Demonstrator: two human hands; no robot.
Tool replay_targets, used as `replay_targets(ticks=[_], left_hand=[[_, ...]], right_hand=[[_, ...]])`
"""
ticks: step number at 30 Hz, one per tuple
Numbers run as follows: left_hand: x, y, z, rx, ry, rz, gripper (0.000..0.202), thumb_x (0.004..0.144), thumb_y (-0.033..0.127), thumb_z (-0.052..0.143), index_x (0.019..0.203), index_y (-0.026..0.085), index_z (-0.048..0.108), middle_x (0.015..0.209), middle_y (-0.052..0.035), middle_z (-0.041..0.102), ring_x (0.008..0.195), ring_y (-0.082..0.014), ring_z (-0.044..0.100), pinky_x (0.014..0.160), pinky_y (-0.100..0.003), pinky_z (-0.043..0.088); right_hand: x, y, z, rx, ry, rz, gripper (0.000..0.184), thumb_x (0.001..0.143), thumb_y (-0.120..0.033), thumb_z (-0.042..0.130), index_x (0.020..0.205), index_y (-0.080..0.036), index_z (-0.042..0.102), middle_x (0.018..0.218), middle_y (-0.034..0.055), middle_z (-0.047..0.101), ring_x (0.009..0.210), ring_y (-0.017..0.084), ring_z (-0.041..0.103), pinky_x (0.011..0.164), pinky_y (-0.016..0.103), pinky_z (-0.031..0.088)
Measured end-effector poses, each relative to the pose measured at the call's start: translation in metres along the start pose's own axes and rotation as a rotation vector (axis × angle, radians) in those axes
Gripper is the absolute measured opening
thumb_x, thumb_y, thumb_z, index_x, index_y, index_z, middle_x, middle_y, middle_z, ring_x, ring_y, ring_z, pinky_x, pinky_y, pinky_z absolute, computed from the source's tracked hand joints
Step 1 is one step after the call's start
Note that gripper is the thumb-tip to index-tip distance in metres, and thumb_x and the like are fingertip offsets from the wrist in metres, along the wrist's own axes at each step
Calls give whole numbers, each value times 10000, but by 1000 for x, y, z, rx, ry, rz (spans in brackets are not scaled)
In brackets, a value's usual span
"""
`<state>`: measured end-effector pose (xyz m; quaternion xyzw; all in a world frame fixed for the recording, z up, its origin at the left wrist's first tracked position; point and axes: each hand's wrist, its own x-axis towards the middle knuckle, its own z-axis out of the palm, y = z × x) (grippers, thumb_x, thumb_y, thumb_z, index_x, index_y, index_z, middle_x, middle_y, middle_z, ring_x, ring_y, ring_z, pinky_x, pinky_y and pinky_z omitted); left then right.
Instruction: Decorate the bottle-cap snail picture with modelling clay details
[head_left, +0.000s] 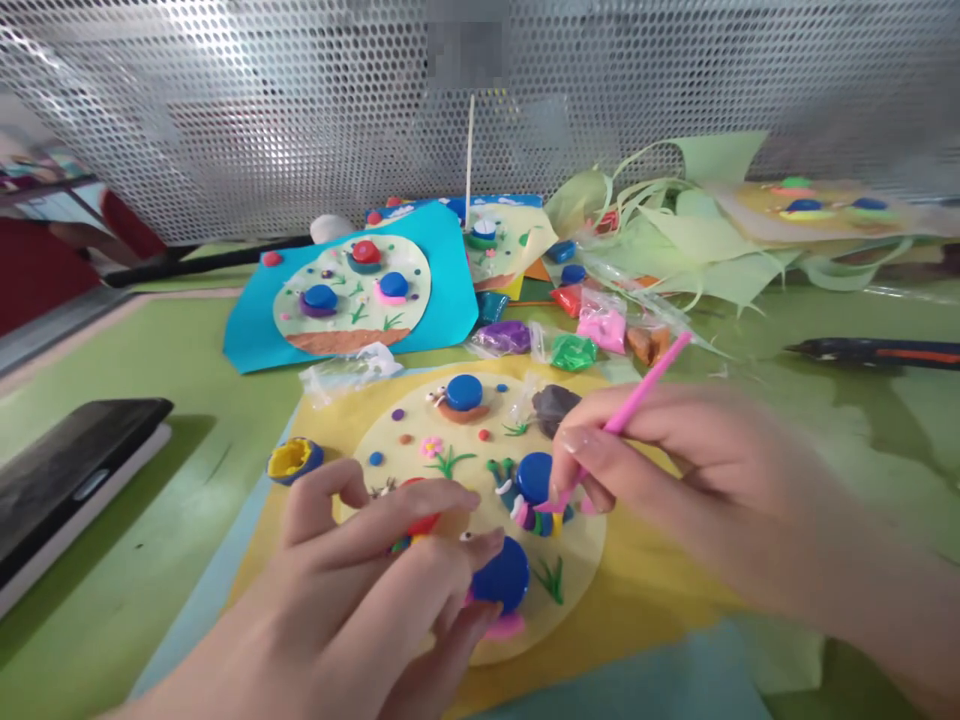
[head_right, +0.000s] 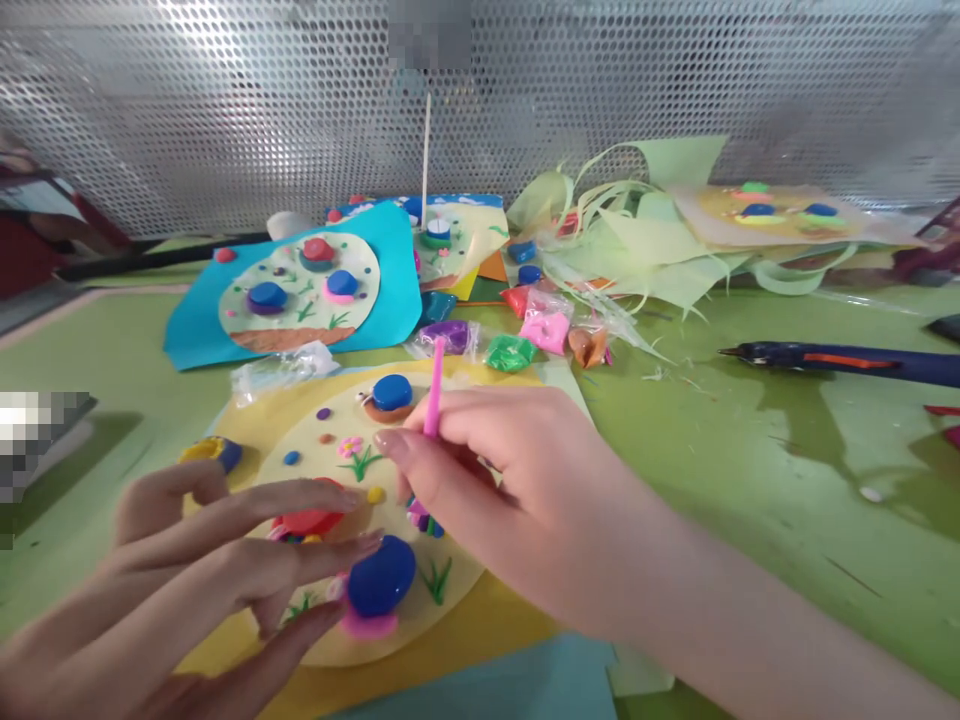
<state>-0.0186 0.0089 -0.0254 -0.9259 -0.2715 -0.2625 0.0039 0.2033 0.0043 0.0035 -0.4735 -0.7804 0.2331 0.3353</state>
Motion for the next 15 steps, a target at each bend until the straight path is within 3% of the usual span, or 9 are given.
replay_targets(ticks=[5, 11, 15], left_hand=[[-6, 5, 5, 39, 1, 17, 188, 866, 186, 446, 734, 239, 569, 753, 79, 683, 953, -180, 617, 786, -358, 284], [1, 7, 5, 76, 26, 91, 112, 850, 167, 498, 778, 201, 578, 775, 49, 713, 925, -151, 632, 780, -343, 295], [4, 10, 3, 113, 80, 117, 163, 840, 179, 497, 695, 217, 561, 735, 95, 706, 843, -122, 642, 720, -315, 322]], right_hand=[[1, 2, 3, 29, -35, -8, 322, 932, -209, 412, 668, -178, 593, 657, -26, 608, 599, 77, 561, 546, 184, 415], [1, 2, 4, 30, -98, 10, 299, 929, -212, 409, 645, -189, 500, 614, -43, 520, 565, 83, 483, 539, 205, 381], [0, 2, 4, 64, -82, -21, 296, 932, -212, 421, 655, -184, 522, 628, -37, 538, 584, 84, 484, 561, 200, 383]])
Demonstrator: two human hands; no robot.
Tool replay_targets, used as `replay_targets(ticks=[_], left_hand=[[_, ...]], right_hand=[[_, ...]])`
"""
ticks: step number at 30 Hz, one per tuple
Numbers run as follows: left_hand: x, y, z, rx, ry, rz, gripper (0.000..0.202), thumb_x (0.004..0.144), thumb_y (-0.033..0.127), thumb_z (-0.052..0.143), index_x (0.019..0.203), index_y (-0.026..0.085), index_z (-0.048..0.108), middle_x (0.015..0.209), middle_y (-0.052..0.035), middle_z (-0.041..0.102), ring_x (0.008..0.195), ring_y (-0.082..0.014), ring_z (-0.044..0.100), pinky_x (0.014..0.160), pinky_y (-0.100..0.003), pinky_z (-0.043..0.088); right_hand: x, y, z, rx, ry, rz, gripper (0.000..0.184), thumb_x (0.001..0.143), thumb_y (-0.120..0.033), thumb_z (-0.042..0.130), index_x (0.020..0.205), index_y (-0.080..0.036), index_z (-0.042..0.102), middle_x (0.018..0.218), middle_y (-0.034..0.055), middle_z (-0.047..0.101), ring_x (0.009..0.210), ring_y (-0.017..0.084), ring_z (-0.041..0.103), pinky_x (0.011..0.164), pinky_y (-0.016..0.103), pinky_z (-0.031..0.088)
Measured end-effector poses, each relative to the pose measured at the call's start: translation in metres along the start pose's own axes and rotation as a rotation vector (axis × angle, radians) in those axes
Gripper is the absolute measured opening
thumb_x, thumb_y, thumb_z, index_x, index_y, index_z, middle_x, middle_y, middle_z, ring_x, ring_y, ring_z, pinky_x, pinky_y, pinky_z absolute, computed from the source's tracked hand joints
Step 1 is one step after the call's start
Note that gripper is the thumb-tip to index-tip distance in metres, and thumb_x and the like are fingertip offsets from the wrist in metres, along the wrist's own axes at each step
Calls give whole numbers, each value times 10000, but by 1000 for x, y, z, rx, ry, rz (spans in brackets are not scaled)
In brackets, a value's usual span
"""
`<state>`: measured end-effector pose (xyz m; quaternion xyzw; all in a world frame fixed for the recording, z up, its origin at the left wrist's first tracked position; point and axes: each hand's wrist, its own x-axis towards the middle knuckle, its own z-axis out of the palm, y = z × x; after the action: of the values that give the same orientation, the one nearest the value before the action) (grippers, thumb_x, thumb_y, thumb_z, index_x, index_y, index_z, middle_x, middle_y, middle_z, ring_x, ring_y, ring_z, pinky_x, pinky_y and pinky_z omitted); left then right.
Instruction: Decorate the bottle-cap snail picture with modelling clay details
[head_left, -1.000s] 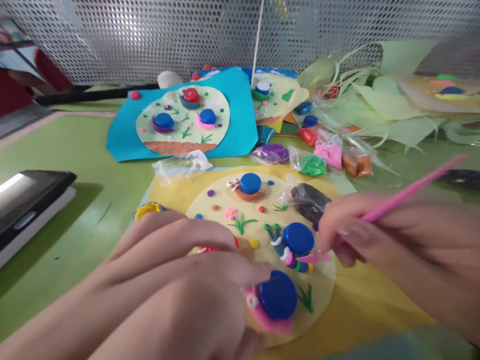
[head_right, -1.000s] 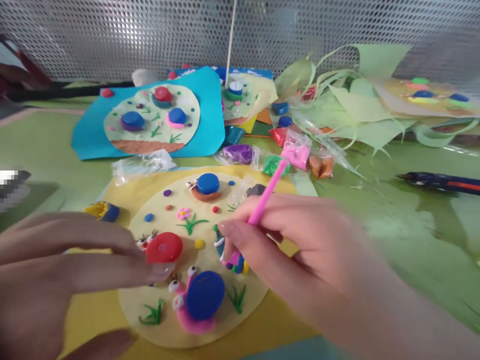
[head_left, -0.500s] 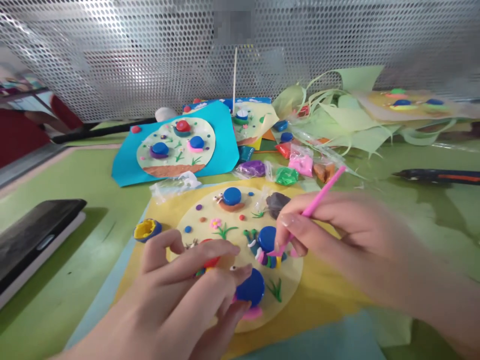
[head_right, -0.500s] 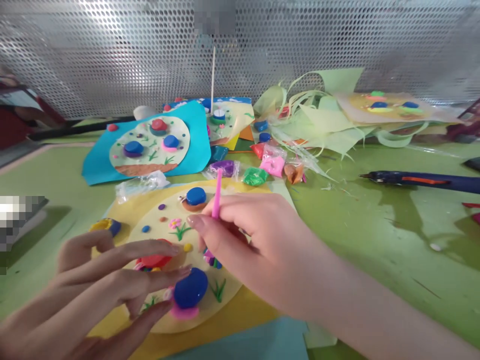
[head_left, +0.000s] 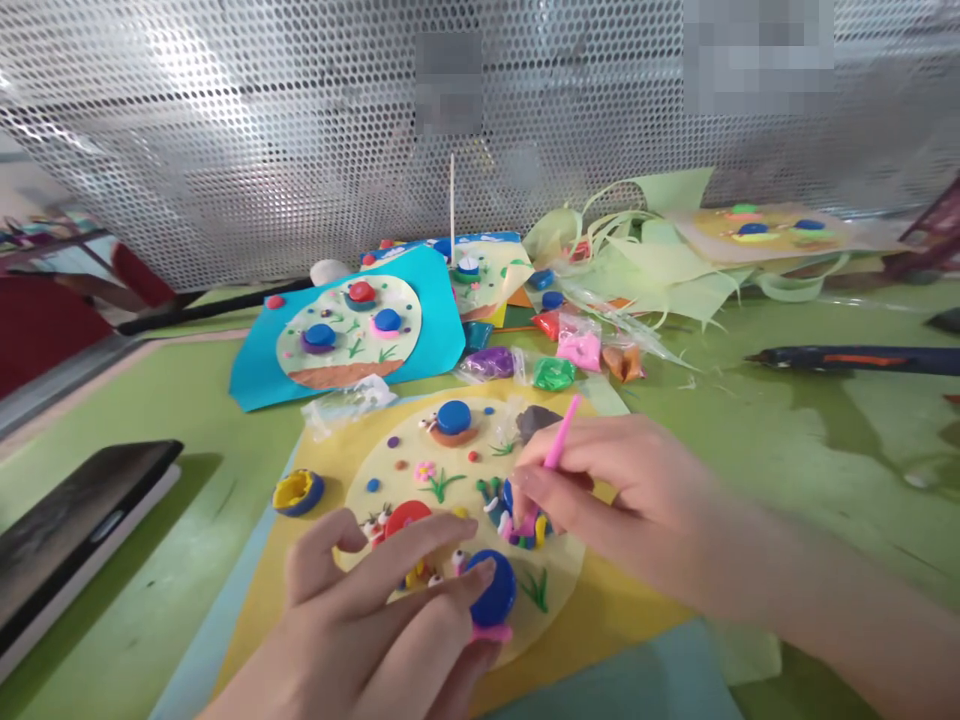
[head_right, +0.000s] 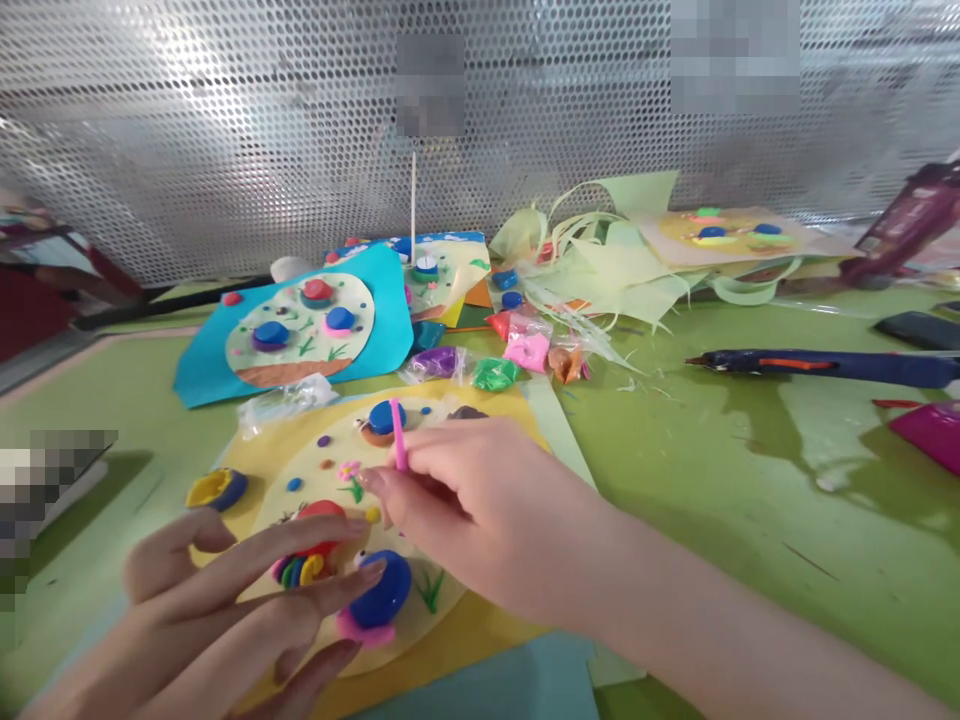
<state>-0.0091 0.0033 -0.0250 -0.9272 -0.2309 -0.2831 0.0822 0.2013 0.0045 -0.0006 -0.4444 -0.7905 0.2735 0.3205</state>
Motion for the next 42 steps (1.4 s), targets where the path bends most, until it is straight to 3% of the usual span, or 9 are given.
replay_targets(ticks=[4, 8, 15, 19, 23, 27, 31, 39, 42], left_hand=[[-10, -2, 3, -25, -68, -75, 280, 896, 204, 379, 687, 253, 559, 707, 82, 683, 984, -161, 593, 882, -338, 285], [-14, -3, 6, -43, -48, -39, 145, 849, 207, 491, 736, 238, 576, 806, 65, 700, 985, -153, 595, 996, -333, 239], [-10, -2, 4, -19, -34, -48, 182, 863, 201, 453, 752, 264, 584, 675, 104, 662, 999, -137, 591, 1008, -309, 229], [-13, -2, 3, -60, -49, -25, 116, 837, 245, 511, 737, 241, 570, 867, 72, 699, 1015, -133, 578, 1061, -303, 170], [-16, -2, 1, -21, -52, -62, 100, 847, 266, 497, 839, 254, 596, 834, 64, 708, 1055, -131, 557, 1017, -279, 221], [-16, -1, -1, -36, -88, -64, 76, 824, 315, 542, 799, 256, 583, 918, 46, 708, 1012, -142, 576, 1055, -332, 157], [-16, -2, -1, -32, -84, -87, 171, 848, 379, 507, 921, 258, 602, 964, 27, 698, 1048, -137, 560, 1030, -292, 183], [-13, -7, -3, -44, -190, -54, 192, 842, 414, 508, 912, 243, 560, 979, 7, 696, 1107, -144, 523, 1069, -281, 84], [-13, -6, -4, -89, -167, -66, 186, 827, 446, 508, 842, 266, 552, 818, 47, 705, 1073, -138, 541, 1076, -294, 72]], right_hand=[[1, 1, 0, 7, -22, -9, 309, 939, -219, 408, 680, -178, 572, 656, -27, 567, 603, 89, 489, 576, 207, 385], [0, 1, 1, 1, -8, -22, 323, 941, -233, 406, 651, -179, 537, 642, -35, 559, 582, 83, 473, 577, 208, 384], [-1, 0, 0, -23, -20, -35, 339, 943, -236, 404, 644, -185, 555, 645, -32, 578, 593, 90, 493, 580, 218, 391], [0, 1, 1, -30, -10, -36, 334, 938, -241, 412, 638, -182, 547, 661, -29, 596, 598, 90, 503, 580, 221, 398], [-1, 1, 1, -36, -9, -35, 326, 936, -233, 411, 641, -185, 542, 676, -22, 608, 612, 99, 519, 582, 235, 402], [0, 1, 1, -32, -5, -22, 317, 931, -221, 424, 663, -182, 589, 703, -12, 633, 642, 104, 550, 609, 238, 416], [2, 1, 1, -29, -24, -19, 323, 933, -216, 413, 673, -188, 602, 702, -19, 637, 652, 103, 555, 610, 240, 419], [-1, -1, 1, -28, -26, -31, 317, 928, -202, 426, 678, -177, 620, 698, -18, 642, 654, 97, 562, 624, 236, 424], [-2, -2, 1, -10, -37, -20, 315, 926, -194, 429, 678, -175, 621, 691, -19, 644, 660, 96, 568, 644, 233, 431]])
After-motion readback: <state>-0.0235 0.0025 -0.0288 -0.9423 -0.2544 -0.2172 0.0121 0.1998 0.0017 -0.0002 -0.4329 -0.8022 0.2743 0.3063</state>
